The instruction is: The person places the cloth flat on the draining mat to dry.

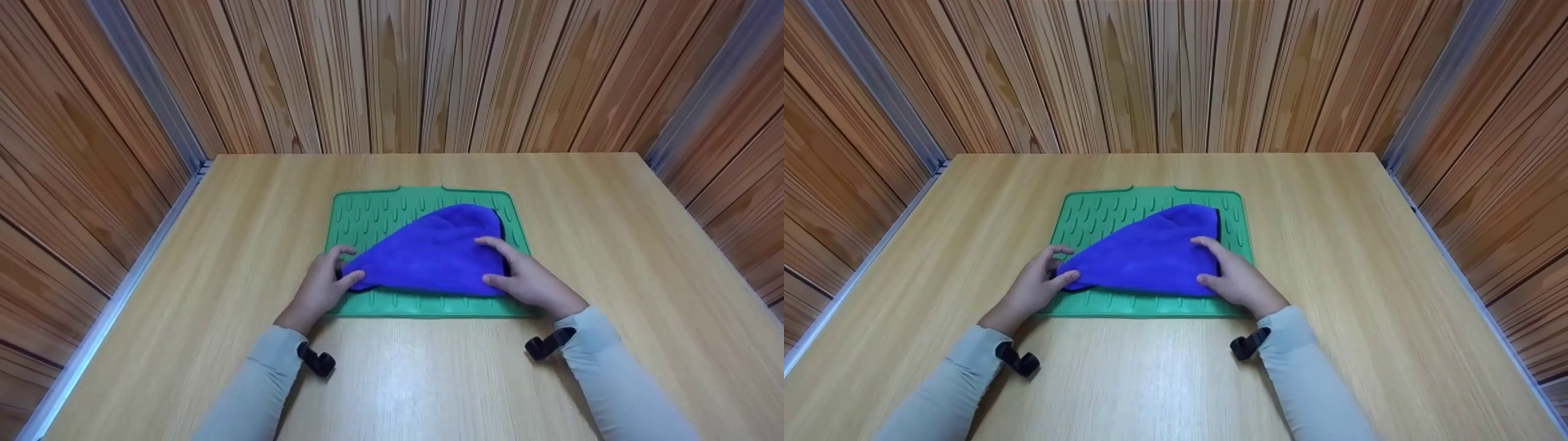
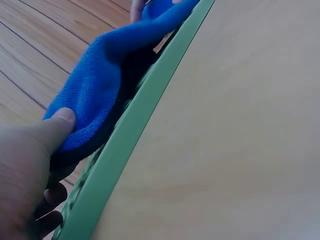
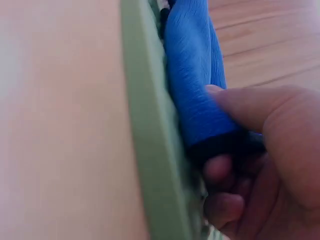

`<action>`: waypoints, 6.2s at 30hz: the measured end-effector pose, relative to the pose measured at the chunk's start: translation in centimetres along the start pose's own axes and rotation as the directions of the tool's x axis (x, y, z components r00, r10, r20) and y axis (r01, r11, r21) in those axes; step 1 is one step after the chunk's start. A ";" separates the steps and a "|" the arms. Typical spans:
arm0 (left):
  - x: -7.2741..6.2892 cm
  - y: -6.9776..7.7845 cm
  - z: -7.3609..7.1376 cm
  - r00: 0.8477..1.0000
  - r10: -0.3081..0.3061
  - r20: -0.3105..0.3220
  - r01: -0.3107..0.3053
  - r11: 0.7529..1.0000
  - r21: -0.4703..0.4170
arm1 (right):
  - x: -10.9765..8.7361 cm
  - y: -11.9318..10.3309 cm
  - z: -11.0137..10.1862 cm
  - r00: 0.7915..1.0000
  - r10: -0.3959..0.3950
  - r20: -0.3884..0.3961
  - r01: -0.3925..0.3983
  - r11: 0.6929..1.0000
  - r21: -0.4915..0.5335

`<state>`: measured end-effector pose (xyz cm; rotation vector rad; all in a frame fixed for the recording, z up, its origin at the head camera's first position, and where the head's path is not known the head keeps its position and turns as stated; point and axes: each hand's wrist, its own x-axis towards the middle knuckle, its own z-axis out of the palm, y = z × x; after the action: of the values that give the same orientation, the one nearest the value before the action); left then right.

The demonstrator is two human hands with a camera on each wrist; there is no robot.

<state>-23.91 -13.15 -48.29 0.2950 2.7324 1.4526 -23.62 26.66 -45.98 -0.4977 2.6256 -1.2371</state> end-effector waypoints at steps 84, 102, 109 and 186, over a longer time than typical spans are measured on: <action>-1.3 0.1 0.3 0.999 -0.001 0.032 -0.002 0.997 0.080 | -1.1 -0.9 0.2 0.994 -0.015 0.107 0.022 0.998 -0.059; 1.9 2.0 1.5 0.993 -0.103 -0.057 0.100 0.994 -0.046 | 2.7 -1.0 0.7 0.932 0.244 -0.270 -0.174 0.950 0.258; 1.9 1.9 0.1 0.985 -0.127 -0.113 0.098 0.968 -0.231 | 2.5 0.2 -0.4 0.926 0.233 -0.297 -0.161 0.956 0.247; 5.6 2.6 0.4 0.974 -0.225 -0.011 0.215 0.943 -0.253 | 8.8 1.4 -1.6 0.884 0.255 -0.392 -0.174 0.958 0.230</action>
<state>-29.01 -10.37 -46.02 -0.0485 2.4718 1.7265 -32.58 25.27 -46.39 0.1112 2.7502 -1.6444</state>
